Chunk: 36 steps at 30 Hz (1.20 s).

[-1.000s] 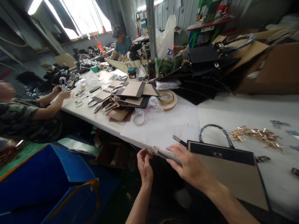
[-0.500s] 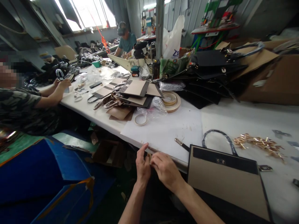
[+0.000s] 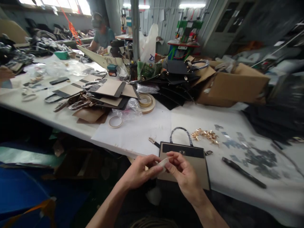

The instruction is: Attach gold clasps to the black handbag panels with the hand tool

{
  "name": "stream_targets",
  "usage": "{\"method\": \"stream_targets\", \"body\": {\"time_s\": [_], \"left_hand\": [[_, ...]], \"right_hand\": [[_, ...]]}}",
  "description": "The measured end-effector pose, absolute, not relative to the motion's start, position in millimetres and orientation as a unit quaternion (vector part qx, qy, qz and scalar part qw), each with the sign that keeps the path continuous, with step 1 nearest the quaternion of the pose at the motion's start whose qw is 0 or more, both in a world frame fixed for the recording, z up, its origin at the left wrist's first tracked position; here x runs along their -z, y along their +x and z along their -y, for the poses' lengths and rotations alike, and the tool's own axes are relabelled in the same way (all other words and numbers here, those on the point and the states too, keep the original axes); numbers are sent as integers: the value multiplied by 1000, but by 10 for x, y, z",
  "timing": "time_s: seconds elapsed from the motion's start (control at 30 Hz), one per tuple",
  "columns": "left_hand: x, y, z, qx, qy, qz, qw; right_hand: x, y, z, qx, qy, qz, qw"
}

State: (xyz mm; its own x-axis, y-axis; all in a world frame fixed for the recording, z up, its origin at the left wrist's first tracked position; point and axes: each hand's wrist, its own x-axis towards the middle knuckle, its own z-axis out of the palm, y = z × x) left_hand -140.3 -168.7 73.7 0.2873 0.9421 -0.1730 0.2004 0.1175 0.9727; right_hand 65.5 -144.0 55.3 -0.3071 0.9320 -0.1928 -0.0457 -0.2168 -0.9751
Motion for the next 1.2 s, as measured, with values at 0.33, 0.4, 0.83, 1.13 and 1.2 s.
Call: {"method": "stream_targets", "body": {"time_s": [0.33, 0.4, 0.83, 1.13, 1.2], "left_hand": [[-918, -914, 1393, -206, 708, -487, 467], [-954, -844, 1370, -191, 742, -476, 431], [-991, -558, 1454, -57, 826, -477, 293], [-1039, -585, 1447, -42, 881, -364, 299], [-1014, -632, 1425, -95, 864, -337, 361]], "right_hand": [[-764, 1478, 1502, -354, -488, 726, 332], [-872, 1537, 1473, -278, -447, 804, 277], [-896, 1556, 1453, -68, -371, 923, 78], [-839, 1679, 1580, -170, -317, 927, 105], [-810, 1683, 1591, -178, -309, 924, 137]]}}
